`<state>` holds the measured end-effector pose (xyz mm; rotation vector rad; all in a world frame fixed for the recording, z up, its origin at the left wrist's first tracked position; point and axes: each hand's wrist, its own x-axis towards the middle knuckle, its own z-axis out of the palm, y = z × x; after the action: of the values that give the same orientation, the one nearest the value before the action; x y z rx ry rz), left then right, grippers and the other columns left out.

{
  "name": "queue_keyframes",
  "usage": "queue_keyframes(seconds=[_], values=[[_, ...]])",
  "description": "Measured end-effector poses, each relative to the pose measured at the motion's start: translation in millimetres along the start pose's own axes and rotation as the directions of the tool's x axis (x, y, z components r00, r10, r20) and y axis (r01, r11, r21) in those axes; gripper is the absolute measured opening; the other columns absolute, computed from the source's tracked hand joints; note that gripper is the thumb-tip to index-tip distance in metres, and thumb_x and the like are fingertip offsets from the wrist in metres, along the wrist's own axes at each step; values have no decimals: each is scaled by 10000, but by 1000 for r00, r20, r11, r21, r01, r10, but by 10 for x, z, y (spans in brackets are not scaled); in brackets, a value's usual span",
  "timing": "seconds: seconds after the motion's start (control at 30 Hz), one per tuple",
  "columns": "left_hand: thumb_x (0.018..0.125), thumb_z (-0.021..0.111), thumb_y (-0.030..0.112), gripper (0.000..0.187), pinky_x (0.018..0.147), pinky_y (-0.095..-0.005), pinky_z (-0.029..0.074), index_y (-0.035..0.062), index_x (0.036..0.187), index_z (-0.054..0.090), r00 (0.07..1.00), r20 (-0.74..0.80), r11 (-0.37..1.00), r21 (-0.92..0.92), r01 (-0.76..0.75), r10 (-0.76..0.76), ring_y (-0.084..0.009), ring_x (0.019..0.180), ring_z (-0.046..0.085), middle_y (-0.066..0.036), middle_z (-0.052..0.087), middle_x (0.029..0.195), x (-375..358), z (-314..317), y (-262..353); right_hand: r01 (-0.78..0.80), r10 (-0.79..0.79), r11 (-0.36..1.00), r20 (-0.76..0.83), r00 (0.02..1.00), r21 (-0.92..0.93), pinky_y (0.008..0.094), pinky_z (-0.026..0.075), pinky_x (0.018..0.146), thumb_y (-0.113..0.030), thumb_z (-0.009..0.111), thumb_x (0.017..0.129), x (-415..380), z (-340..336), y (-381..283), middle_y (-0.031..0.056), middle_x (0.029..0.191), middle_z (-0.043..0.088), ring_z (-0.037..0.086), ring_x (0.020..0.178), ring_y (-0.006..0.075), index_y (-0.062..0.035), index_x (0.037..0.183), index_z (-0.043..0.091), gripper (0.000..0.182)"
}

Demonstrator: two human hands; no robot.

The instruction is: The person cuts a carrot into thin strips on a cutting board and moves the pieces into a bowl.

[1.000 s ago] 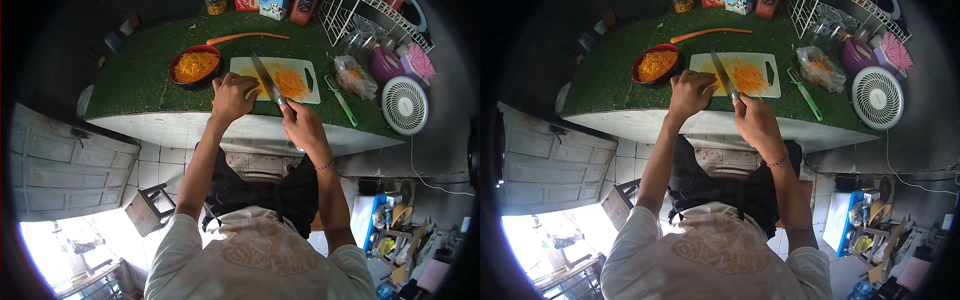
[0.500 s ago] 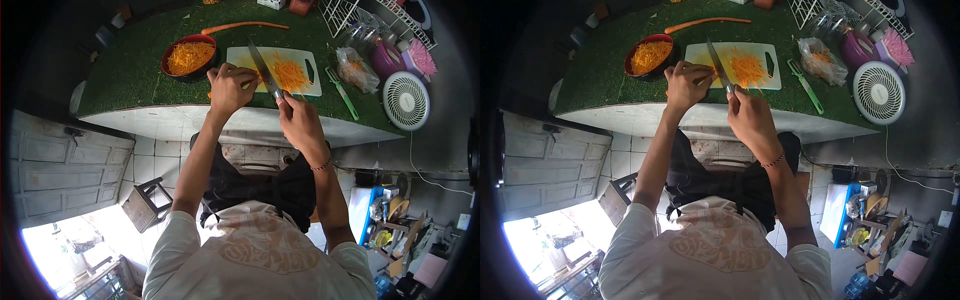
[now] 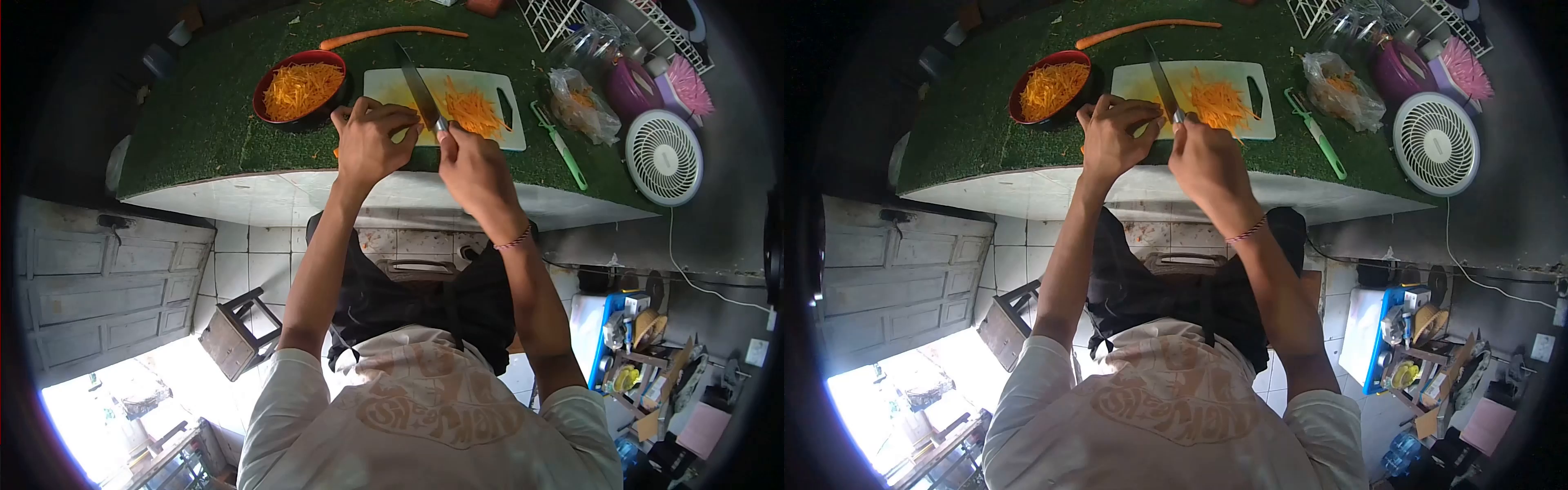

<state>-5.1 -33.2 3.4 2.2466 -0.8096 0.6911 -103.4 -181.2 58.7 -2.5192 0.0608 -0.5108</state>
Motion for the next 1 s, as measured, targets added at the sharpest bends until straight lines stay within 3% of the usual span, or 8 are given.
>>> queue_keyframes(seconds=[0.1,0.13,0.33,0.53,0.67,0.77,0.8,1.0], values=[[818,825,262,96,931,-397,348,206,895,836,1000,-11,999,20,-27,27,-143,942,609,120,794,967,1,-4,-11,-122,111,990,130,985,76,522,531,607,-168,552,1035,-28,-109,8,252,691,648,662,658,458,21,914,630,238],[820,830,260,112,925,-385,349,205,918,836,999,-17,999,31,-42,43,-140,930,607,116,795,970,-2,-1,-16,-28,28,1000,85,996,-4,518,526,605,-172,552,1040,-75,-130,0,250,693,647,662,660,453,19,937,628,229],[836,818,280,110,923,-399,346,219,927,834,999,-1,998,51,-38,38,-140,932,598,123,791,986,4,7,-12,-70,68,997,114,991,13,495,532,590,-174,560,1046,-196,-167,-133,249,665,639,676,648,428,41,978,609,231],[840,814,287,96,922,-413,346,220,905,836,999,-4,999,37,-34,34,-138,949,603,133,790,987,-2,-1,-2,-1,17,974,68,998,-227,443,571,590,-188,549,1055,-313,-13,-207,199,720,691,714,636,353,45,1071,611,242],[832,815,280,98,922,-408,347,214,902,836,999,2,998,42,-36,35,-139,950,608,129,792,983,-1,0,-4,-65,107,944,116,987,-323,414,586,567,-192,536,1052,-298,70,-312,188,705,689,728,656,354,48,1107,602,255],[824,815,272,101,920,-403,348,210,901,836,999,1,999,36,-36,36,-140,945,609,122,793,977,-3,0,-11,-29,57,975,120,991,-222,433,583,561,-186,535,1046,-66,93,-161,193,660,674,730,668,372,47,1083,615,250],[821,815,269,103,919,-401,348,209,902,836,999,-3,999,34,-36,36,-141,943,611,120,793,975,-4,-2,-11,16,-16,990,-2,1000,-142,465,577,580,-182,537,1041,-16,112,-103,209,639,662,716,664,401,40,1017,634,244],[812,812,250,110,917,-401,347,207,912,834,1000,-8,999,35,-23,23,-141,943,614,112,794,969,-5,-12,2,14,-14,1000,19,1000,1,501,549,599,-146,555,1034,-44,-1,-18,250,669,650,681,657,438,38,941,629,220]])
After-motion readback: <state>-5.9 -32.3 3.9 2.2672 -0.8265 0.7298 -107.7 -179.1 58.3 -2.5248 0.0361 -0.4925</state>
